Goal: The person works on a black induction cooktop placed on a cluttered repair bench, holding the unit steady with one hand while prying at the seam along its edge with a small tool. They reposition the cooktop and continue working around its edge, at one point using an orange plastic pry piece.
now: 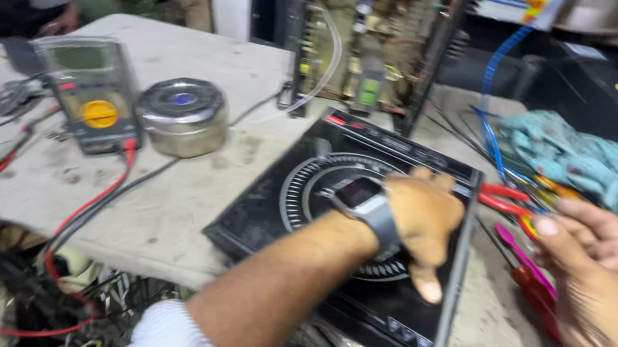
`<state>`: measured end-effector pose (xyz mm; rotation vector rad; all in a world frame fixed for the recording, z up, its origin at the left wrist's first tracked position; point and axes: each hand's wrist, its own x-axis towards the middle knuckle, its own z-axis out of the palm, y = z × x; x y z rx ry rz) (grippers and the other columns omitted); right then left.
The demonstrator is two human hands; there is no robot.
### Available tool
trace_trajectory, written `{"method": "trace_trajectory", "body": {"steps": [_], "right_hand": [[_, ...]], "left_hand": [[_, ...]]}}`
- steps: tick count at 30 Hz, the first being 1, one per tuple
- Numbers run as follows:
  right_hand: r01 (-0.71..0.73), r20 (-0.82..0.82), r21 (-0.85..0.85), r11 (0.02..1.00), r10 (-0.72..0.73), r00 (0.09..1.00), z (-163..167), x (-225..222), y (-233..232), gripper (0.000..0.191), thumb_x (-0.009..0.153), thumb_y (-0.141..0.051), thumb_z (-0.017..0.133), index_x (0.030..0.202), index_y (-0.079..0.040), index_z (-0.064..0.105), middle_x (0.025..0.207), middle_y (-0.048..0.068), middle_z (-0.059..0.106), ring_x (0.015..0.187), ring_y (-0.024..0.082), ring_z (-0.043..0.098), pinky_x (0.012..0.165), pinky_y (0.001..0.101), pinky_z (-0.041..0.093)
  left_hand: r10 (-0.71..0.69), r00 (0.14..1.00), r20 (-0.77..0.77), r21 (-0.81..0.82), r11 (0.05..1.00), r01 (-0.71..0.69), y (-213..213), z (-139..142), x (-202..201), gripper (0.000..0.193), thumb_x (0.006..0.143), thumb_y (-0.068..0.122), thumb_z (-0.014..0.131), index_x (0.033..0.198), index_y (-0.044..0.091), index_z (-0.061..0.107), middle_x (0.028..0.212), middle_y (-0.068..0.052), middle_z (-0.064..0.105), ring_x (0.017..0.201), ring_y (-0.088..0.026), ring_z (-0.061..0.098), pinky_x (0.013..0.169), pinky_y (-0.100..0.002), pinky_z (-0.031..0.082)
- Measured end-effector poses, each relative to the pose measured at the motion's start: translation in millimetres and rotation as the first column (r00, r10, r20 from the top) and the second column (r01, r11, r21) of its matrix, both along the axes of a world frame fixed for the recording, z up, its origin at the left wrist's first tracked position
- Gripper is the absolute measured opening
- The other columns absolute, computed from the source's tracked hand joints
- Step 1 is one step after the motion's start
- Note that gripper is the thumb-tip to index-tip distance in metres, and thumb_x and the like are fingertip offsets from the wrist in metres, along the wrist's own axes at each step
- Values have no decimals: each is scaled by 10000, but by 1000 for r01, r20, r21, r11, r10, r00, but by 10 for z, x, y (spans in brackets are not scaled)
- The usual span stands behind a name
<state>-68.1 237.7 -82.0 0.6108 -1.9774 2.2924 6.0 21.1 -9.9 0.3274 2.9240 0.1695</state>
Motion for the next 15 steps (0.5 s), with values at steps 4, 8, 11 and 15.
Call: {"method": "trace_trajectory", "body": {"steps": [4, 8, 11, 15], "right_hand": [[-152, -110, -34, 988, 148, 983, -41, -429, 102, 208, 1108, -225, 683, 1108, -41, 586, 971, 41, 659, 829, 102, 607, 730, 243, 515], [-265, 27, -203, 943, 276, 961, -59, -784, 155, 361, 1157, -444, 666, 1047, -113, 572, 919, -13, 632, 746, 63, 567, 683, 225, 515], [-239, -96, -52, 970, 233, 968, 0, -812, 136, 264, 1136, -330, 576, 1082, -73, 552, 921, -7, 544, 804, 69, 488, 797, 246, 451], [17, -284, 356, 934, 91, 954, 161, -633, 164, 241, 1147, -282, 588, 1077, -60, 526, 965, 12, 586, 935, 90, 555, 833, 252, 483]], "left_hand": [[89, 996, 30, 31, 995, -90, 53, 67, 178, 956, 513, 533, 957, 1339, 152, 660, 1459, -91, 559, 1398, -399, 461, 1073, -670, 414], [122, 991, 52, 64, 990, -125, -22, 75, 334, 861, 599, 538, 907, 1354, 211, 653, 1445, -21, 595, 1414, -361, 457, 1072, -731, 364], [130, 989, 67, 97, 986, -136, -93, 50, 397, 812, 674, 552, 864, 1381, 216, 647, 1481, -25, 589, 1465, -386, 392, 1083, -829, 261], [128, 988, 83, 148, 979, -139, -159, 4, 444, 850, 693, 580, 851, 1414, 205, 603, 1524, -22, 533, 1499, -397, 322, 1065, -902, 186]]}}
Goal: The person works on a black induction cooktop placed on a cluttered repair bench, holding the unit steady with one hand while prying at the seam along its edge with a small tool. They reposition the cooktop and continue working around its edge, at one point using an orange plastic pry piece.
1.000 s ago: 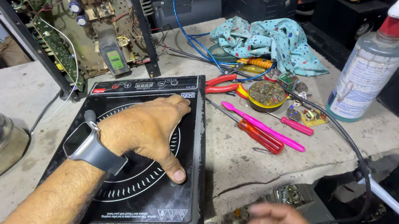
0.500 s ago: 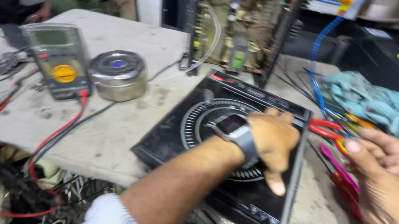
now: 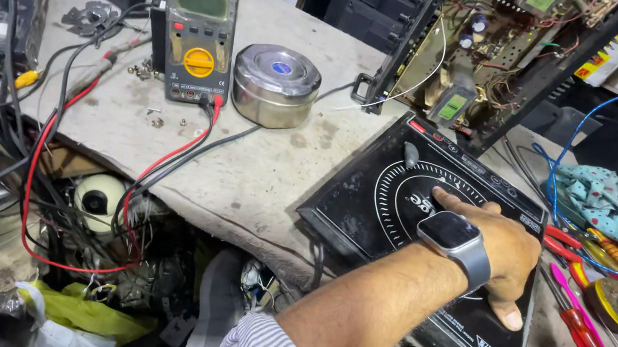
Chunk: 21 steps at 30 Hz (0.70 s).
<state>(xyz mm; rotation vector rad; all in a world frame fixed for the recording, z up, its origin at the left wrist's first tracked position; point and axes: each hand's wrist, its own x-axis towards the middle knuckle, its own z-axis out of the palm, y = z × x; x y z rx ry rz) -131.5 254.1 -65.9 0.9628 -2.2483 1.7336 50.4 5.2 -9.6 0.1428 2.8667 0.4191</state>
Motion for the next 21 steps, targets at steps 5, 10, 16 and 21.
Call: {"method": "trace_trajectory", "body": {"steps": [5, 10, 16, 21], "right_hand": [[-54, -2, 0, 999, 54, 999, 301, 245, -242, 222, 1137, -238, 596, 1240, -50, 536, 980, 5, 589, 907, 85, 551, 836, 234, 490], [-60, -46, -140, 988, 54, 997, 385, 1281, -104, 346, 1029, -162, 624, 1361, -90, 556, 1067, -2, 624, 980, 75, 613, 872, 225, 535], [102, -380, 260, 960, 5, 925, 86, 2289, -159, 222, 870, -17, 743, 1081, -37, 677, 1014, 86, 729, 902, 145, 701, 875, 291, 545], [77, -483, 474, 877, 186, 855, 128, 2433, -720, 241, 810, -53, 809, 1045, -53, 754, 927, 60, 760, 782, 132, 720, 705, 258, 548]], "left_hand": [[-33, 997, -68, -13, 999, 32, -107, -59, 42, 912, 657, 677, 823, 1415, 221, 601, 1529, -50, 517, 1470, -379, 394, 1083, -865, 223], [-79, 982, -172, -12, 997, 78, -215, -105, 15, 913, 587, 730, 819, 1324, 221, 644, 1492, -74, 489, 1410, -348, 424, 1018, -775, 391], [-138, 969, -204, -70, 990, 126, -256, -46, -14, 911, 569, 758, 837, 1217, 130, 715, 1300, -63, 676, 1290, -334, 579, 953, -719, 482], [-168, 964, -205, -71, 985, 156, -292, -72, -18, 868, 560, 761, 826, 1147, 126, 750, 1211, -63, 722, 1158, -319, 668, 930, -650, 518]]}}
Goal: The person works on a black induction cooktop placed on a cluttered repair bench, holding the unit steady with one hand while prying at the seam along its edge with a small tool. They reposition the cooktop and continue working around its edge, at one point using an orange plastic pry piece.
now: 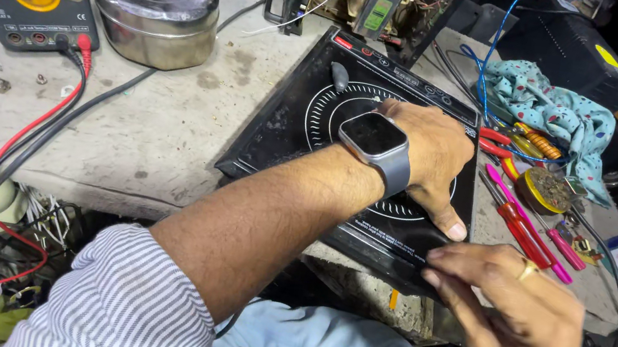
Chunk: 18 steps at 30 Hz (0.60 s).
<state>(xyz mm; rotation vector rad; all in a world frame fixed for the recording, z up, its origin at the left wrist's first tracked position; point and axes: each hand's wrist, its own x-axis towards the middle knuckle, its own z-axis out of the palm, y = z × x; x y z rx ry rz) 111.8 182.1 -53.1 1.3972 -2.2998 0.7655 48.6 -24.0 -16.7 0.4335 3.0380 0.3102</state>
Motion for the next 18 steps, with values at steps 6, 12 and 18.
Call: {"method": "trace_trajectory", "body": {"steps": [6, 12, 18], "right_hand": [[-210, -197, 107, 972, 227, 954, 2, -152, -305, 277, 743, -3, 801, 1007, -51, 731, 902, 66, 740, 792, 212, 707, 702, 315, 565], [-271, -213, 154, 950, 299, 930, 5, -209, -451, 303, 760, -26, 821, 1052, -47, 743, 890, 42, 715, 829, 216, 709, 754, 347, 581], [-327, -183, 238, 915, 373, 910, 53, -238, -520, 285, 723, -30, 808, 1000, -76, 754, 930, 48, 732, 847, 228, 713, 727, 330, 584]], "left_hand": [[-160, 978, 133, -188, 965, 184, -22, 10, -286, 800, 584, 589, 900, 1144, 34, 762, 1202, -125, 766, 1117, -267, 733, 929, -414, 580], [-130, 983, 126, -163, 975, 150, 1, -45, -368, 796, 613, 387, 943, 1276, 40, 669, 1250, -148, 703, 1155, -301, 685, 935, -436, 575], [-110, 988, 110, -172, 977, 128, 1, -9, -329, 772, 650, 321, 928, 1312, 48, 640, 1281, -159, 667, 1178, -319, 658, 936, -469, 562]]}}
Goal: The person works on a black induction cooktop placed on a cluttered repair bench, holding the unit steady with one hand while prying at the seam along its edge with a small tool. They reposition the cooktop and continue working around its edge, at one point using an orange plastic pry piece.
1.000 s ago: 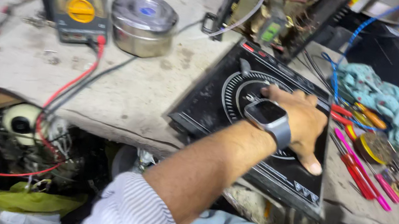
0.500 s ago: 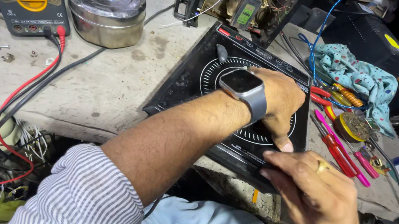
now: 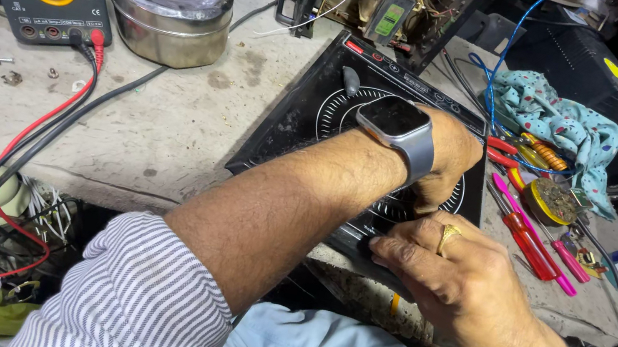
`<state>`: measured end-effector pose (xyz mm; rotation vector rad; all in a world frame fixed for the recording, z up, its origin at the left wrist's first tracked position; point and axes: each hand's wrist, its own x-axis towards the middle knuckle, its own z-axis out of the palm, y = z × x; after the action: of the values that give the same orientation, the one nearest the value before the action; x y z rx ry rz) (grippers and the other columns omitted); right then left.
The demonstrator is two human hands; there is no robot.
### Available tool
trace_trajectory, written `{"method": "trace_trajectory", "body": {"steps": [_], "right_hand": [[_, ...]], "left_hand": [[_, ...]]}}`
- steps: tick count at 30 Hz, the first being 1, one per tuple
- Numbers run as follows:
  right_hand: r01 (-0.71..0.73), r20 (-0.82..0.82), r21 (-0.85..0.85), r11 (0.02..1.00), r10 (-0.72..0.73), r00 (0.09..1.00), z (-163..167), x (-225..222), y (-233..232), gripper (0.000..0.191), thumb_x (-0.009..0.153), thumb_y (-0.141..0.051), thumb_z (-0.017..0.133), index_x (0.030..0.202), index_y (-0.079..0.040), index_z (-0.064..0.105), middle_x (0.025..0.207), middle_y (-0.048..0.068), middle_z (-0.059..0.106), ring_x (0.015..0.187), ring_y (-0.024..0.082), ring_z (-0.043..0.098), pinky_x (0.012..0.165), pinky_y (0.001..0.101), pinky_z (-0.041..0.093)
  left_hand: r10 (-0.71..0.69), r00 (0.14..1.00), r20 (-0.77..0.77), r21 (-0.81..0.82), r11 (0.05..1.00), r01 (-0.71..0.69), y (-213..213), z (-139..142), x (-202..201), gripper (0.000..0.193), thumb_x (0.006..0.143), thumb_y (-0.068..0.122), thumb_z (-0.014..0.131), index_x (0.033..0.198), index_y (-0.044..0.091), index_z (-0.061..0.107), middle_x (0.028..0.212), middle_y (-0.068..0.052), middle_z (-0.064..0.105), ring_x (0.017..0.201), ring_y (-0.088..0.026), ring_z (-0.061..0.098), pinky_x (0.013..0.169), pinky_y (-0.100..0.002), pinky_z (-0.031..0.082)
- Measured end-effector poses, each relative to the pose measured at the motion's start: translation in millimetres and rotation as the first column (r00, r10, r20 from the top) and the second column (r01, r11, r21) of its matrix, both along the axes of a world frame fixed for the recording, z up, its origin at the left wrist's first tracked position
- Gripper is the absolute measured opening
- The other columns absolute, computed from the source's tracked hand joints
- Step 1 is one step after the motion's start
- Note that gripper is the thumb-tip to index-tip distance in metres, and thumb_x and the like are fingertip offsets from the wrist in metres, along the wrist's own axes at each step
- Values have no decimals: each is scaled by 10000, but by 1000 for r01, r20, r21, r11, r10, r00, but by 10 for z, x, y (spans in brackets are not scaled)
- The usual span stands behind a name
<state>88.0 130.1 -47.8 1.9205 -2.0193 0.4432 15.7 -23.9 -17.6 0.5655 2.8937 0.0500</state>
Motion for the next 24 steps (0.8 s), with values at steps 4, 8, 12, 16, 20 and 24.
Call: {"method": "trace_trajectory", "body": {"steps": [4, 8, 12, 16, 20, 24], "right_hand": [[56, -28, 5, 998, -56, 998, -25, 58, -17, 283, 735, -52, 816, 1012, -65, 760, 911, 59, 719, 823, 239, 702, 700, 341, 574], [91, -114, 38, 995, -86, 990, -9, 126, -37, 309, 721, -78, 806, 1027, -55, 767, 913, 84, 710, 824, 282, 679, 676, 386, 550], [36, -158, 28, 999, -31, 987, 14, 154, -19, 383, 715, -68, 764, 1088, 3, 719, 986, 137, 698, 877, 317, 672, 706, 395, 560], [80, -104, 33, 996, -76, 992, -17, 141, -10, 365, 700, -28, 760, 1062, -19, 713, 962, 115, 684, 869, 305, 671, 707, 398, 556], [143, -108, 18, 990, -140, 984, -58, 135, -28, 360, 758, -30, 788, 1115, -44, 748, 930, 67, 689, 813, 261, 667, 669, 379, 543], [10, -217, 90, 996, 10, 976, -9, 94, -22, 439, 650, -70, 767, 1082, -8, 719, 1004, 120, 687, 856, 306, 645, 700, 414, 520]], "left_hand": [[-1, 1000, 25, 27, 1000, 0, -15, 4, 37, 734, 643, 288, 918, 1291, 47, 673, 1264, -154, 696, 1157, -304, 688, 922, -448, 584], [-1, 999, 43, 47, 999, -1, -30, 23, 75, 719, 624, 284, 925, 1265, 43, 704, 1241, -147, 727, 1131, -289, 717, 908, -425, 598], [33, 998, 61, 68, 997, -37, -28, 40, 94, 770, 607, 325, 962, 1266, 49, 677, 1236, -149, 711, 1118, -302, 703, 876, -443, 589], [9, 998, 62, 58, 998, -13, -19, 39, 78, 705, 611, 291, 939, 1239, 50, 727, 1224, -142, 744, 1113, -282, 732, 880, -425, 605], [23, 998, 67, 77, 997, -29, -18, 36, 66, 772, 585, 304, 970, 1255, 46, 690, 1223, -141, 729, 1112, -292, 718, 871, -438, 600], [62, 997, 54, 82, 994, -66, -4, 35, 84, 861, 578, 316, 1005, 1301, 62, 611, 1243, -162, 678, 1131, -315, 682, 857, -461, 593]]}}
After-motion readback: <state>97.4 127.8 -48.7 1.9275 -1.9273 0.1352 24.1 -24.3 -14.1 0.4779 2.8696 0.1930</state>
